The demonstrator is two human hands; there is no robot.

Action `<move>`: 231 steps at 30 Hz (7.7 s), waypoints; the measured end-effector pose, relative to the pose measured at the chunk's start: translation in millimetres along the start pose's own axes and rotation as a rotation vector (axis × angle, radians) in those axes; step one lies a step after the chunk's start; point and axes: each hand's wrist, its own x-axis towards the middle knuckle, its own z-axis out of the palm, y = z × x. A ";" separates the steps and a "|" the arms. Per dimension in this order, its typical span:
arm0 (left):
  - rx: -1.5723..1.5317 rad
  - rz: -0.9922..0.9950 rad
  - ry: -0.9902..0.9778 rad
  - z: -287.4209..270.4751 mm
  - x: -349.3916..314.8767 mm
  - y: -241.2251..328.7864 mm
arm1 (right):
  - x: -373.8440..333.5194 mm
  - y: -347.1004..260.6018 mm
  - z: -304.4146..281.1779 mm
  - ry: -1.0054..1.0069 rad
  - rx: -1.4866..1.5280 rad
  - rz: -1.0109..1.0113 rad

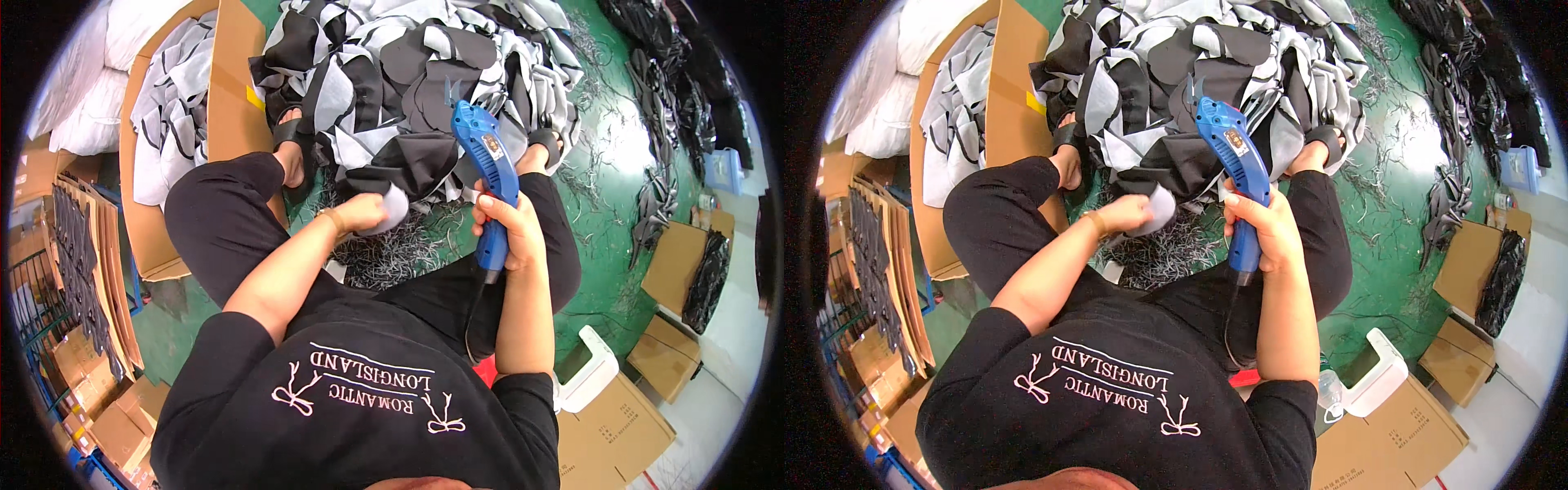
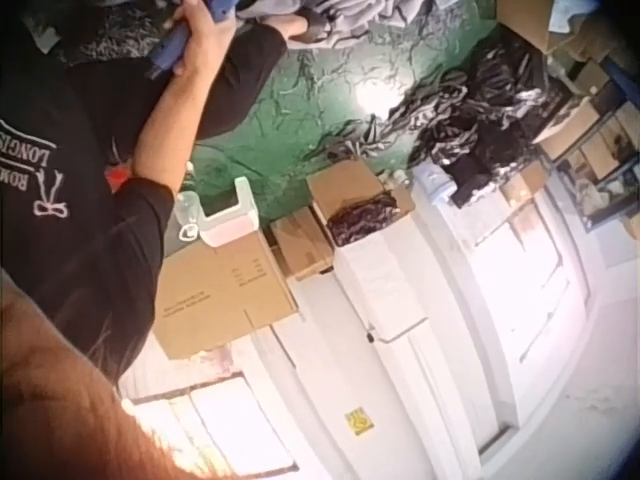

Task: Trimming and cutting fabric pieces with an electric handheld fabric cutter.

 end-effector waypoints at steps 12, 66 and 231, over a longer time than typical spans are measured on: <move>-1.564 0.488 0.009 -31.1 -124.1 71.3 | -31.1 39.9 56.9 0.097 -0.383 -0.212; -1.153 0.775 0.558 -39.5 -192.4 77.9 | -125.7 21.4 82.2 0.043 -0.524 -0.088; -1.073 0.721 0.479 -48.1 -186.2 82.3 | -124.8 16.8 75.0 0.072 -0.592 -0.115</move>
